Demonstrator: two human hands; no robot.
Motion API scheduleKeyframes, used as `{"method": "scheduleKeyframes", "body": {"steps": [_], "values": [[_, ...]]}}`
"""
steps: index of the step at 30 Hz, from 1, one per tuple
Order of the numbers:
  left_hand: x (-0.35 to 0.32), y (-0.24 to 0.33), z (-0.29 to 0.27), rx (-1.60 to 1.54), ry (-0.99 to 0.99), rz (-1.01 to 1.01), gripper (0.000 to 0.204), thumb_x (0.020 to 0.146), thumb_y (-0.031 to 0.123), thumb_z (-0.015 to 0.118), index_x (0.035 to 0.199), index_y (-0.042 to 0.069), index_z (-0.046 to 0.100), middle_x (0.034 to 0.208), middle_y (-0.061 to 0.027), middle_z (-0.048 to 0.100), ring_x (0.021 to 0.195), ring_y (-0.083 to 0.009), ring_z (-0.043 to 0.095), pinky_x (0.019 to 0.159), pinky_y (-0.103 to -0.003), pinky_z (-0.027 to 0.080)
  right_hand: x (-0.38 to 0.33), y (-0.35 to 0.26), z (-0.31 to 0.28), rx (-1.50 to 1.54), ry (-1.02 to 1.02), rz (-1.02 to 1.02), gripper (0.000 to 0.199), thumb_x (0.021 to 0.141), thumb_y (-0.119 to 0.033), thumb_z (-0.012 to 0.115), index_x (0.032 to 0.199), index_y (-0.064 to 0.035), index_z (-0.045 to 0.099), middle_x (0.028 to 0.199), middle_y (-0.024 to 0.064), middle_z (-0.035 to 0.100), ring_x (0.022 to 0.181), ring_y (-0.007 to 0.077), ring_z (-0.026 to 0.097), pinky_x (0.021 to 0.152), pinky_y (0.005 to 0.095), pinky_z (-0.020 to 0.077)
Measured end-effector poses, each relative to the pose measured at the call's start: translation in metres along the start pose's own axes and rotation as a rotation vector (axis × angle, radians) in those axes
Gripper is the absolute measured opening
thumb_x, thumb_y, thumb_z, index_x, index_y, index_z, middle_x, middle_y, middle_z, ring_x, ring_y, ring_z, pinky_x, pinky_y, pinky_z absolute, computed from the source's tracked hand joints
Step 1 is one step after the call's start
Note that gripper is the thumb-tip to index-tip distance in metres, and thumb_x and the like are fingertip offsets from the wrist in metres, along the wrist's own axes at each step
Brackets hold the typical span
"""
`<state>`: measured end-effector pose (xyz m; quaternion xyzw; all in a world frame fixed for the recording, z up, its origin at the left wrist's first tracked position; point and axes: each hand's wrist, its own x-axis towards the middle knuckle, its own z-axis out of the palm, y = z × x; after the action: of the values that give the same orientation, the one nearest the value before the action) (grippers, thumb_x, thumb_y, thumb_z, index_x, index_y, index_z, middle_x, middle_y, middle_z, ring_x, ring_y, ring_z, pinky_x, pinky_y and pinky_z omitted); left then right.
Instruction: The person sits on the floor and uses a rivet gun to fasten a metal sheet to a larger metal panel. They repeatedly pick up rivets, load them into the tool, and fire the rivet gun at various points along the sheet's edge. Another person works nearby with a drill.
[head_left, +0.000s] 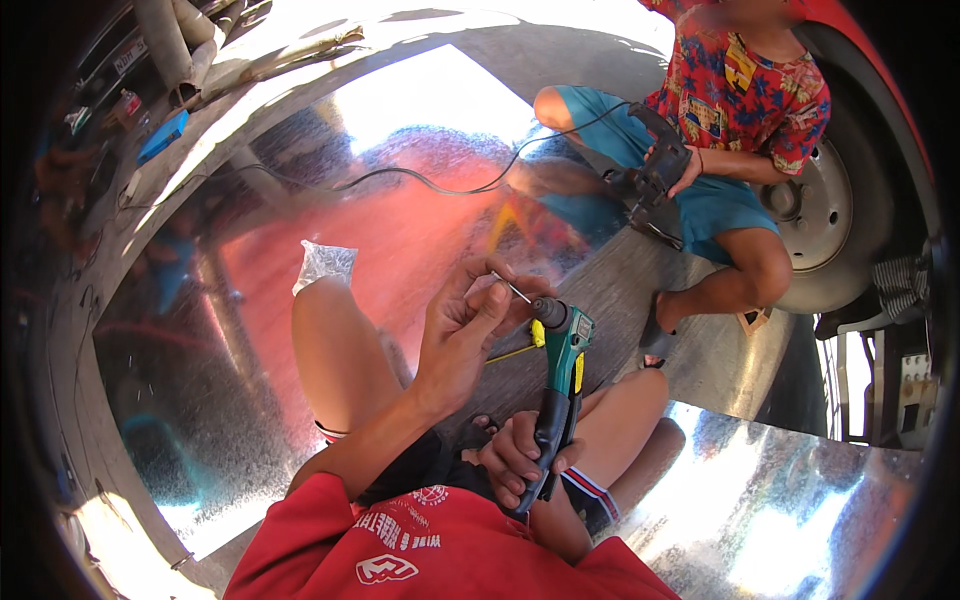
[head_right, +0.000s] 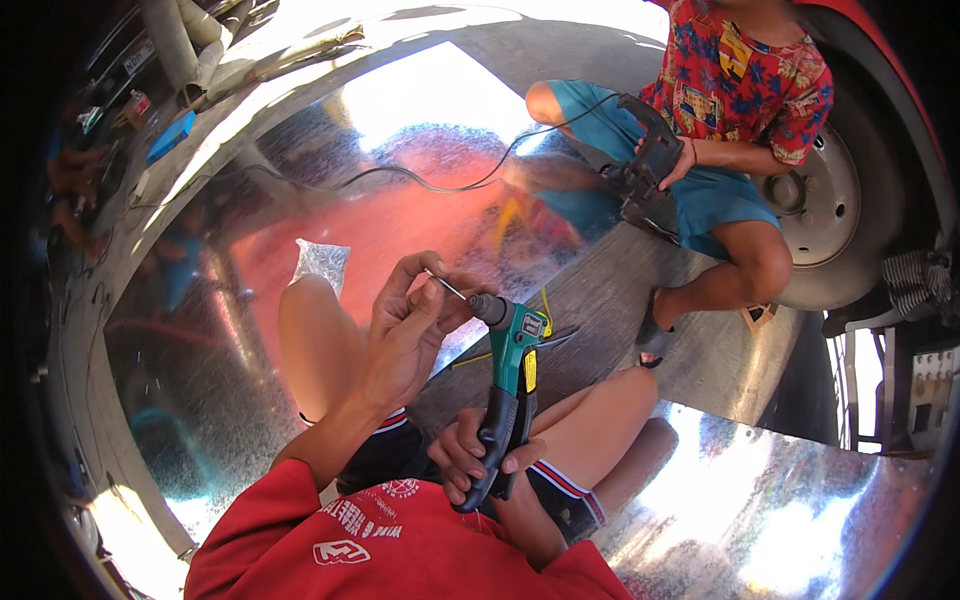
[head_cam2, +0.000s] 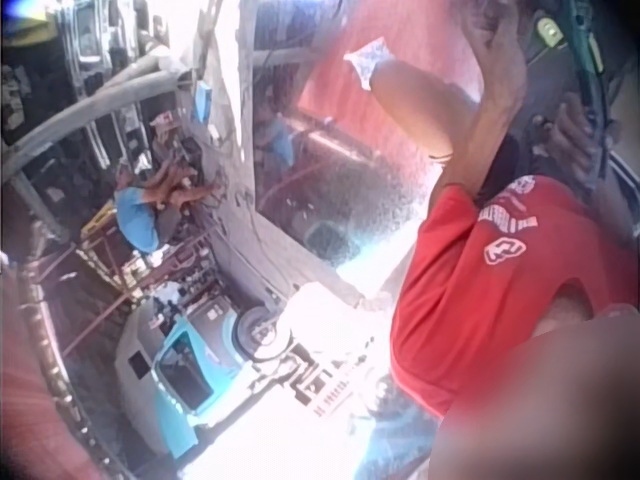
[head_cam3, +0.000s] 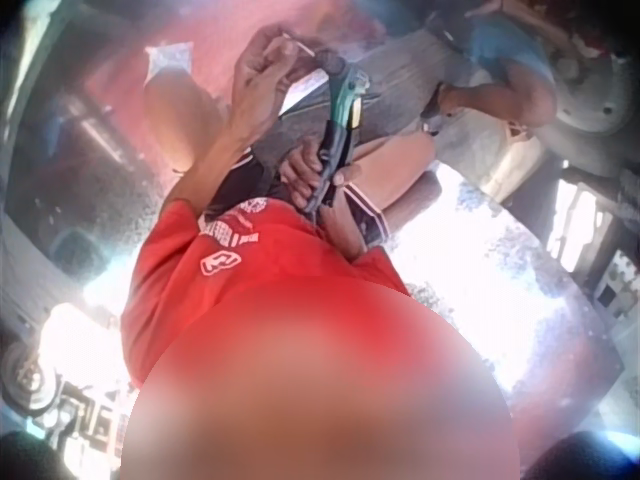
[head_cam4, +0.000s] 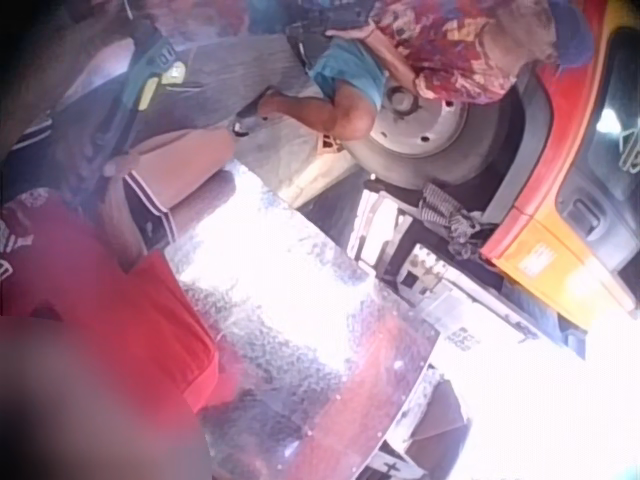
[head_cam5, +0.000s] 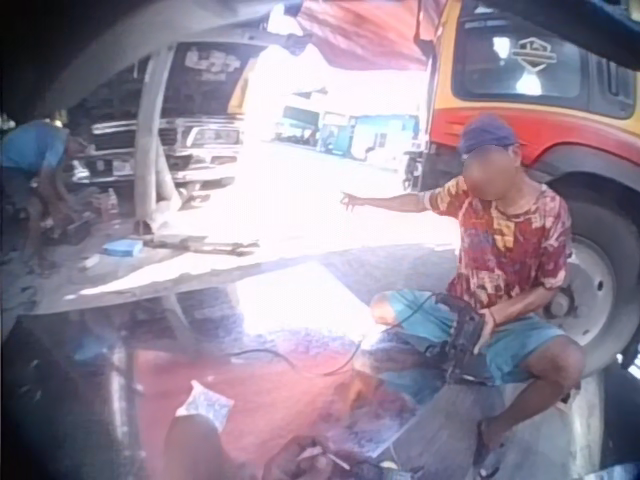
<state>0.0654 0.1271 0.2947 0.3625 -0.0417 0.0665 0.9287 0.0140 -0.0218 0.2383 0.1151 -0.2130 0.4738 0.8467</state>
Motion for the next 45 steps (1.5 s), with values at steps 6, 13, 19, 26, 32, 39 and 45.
{"method": "scheduleKeyframes", "body": {"steps": [6,13,19,26,32,39,45], "values": [[-0.002,-0.003,0.002,0.047,-0.021,0.026,0.018,0.101,0.021,0.05,0.116,0.01,0.049,0.111,-0.0168,0.067,0.104,-0.022,0.066,0.096,-0.039,0.05,-0.002,-0.002,0.0,-0.025,0.0,0.005,0.03,0.071,-0.011,0.067,0.089,0.0021,0.047,0.08,0.0127,0.053,0.085,0.0269,0.055,0.077,0.0459,0.0586],[-0.004,-0.007,-0.001,-0.114,0.019,0.03,0.016,0.101,0.022,0.05,0.111,0.01,0.054,0.114,-0.0169,0.066,0.1,-0.0203,0.067,0.093,-0.037,0.053,-0.006,-0.007,0.01,-0.392,0.25,0.024,0.034,0.071,-0.007,0.065,0.097,0.005,0.047,0.083,0.0161,0.049,0.089,0.0288,0.054,0.09,0.053,0.053],[-0.01,-0.016,0.004,-0.216,-0.059,0.062,0.017,0.103,0.027,0.046,0.106,0.012,0.053,0.11,-0.0119,0.065,0.111,-0.0241,0.06,0.094,-0.039,0.046,-0.012,-0.005,0.009,-0.615,0.241,0.081,0.046,0.067,0.0,0.061,0.11,0.0099,0.047,0.091,0.0202,0.051,0.099,0.0364,0.057,0.099,0.0577,0.0459],[-0.016,-0.018,0.005,-0.108,-0.117,0.149,0.026,0.101,0.03,0.051,0.102,0.004,0.054,0.112,-0.0131,0.06,0.108,-0.0218,0.056,0.094,-0.038,0.043,-0.009,-0.005,0.015,-0.597,0.144,0.146,0.059,0.068,-0.001,0.059,0.123,0.0115,0.043,0.108,0.0289,0.056,0.113,0.0451,0.055,0.103,0.0595,0.0394],[-0.012,-0.021,0.002,-0.028,-0.136,0.114,0.024,0.101,0.026,0.049,0.105,0.004,0.059,0.127,-0.0188,0.05,0.109,-0.0255,0.058,0.092,-0.041,0.045,-0.01,0.0,0.025,-0.483,0.355,0.24,0.06,0.068,0.003,0.06,0.125,0.0114,0.046,0.109,0.0262,0.06,0.11,0.0416,0.06,0.086,0.0422,0.053],[-0.01,0.003,0.004,0.271,-0.366,0.025,0.031,0.099,0.022,0.05,0.106,-0.004,0.067,0.142,-0.0249,0.038,0.106,-0.0278,0.061,0.093,-0.042,0.046,-0.019,-0.001,0.01,-0.634,0.179,0.596,0.071,0.085,0.002,0.061,0.148,0.001,0.028,0.096,0.0131,0.07,0.095,0.0179,0.067,0.077,0.0251,0.0519],[-0.009,0.029,0.015,0.298,-0.45,-0.054,0.029,0.095,0.017,0.052,0.107,-0.003,0.069,0.137,-0.0262,0.047,0.11,-0.0285,0.06,0.099,-0.042,0.043,-0.011,0.005,0.007,-0.57,0.062,0.482,0.059,0.088,0.002,0.061,0.143,0.0016,0.039,0.091,0.009,0.071,0.086,0.0158,0.066,0.081,0.0259,0.0504]]}}
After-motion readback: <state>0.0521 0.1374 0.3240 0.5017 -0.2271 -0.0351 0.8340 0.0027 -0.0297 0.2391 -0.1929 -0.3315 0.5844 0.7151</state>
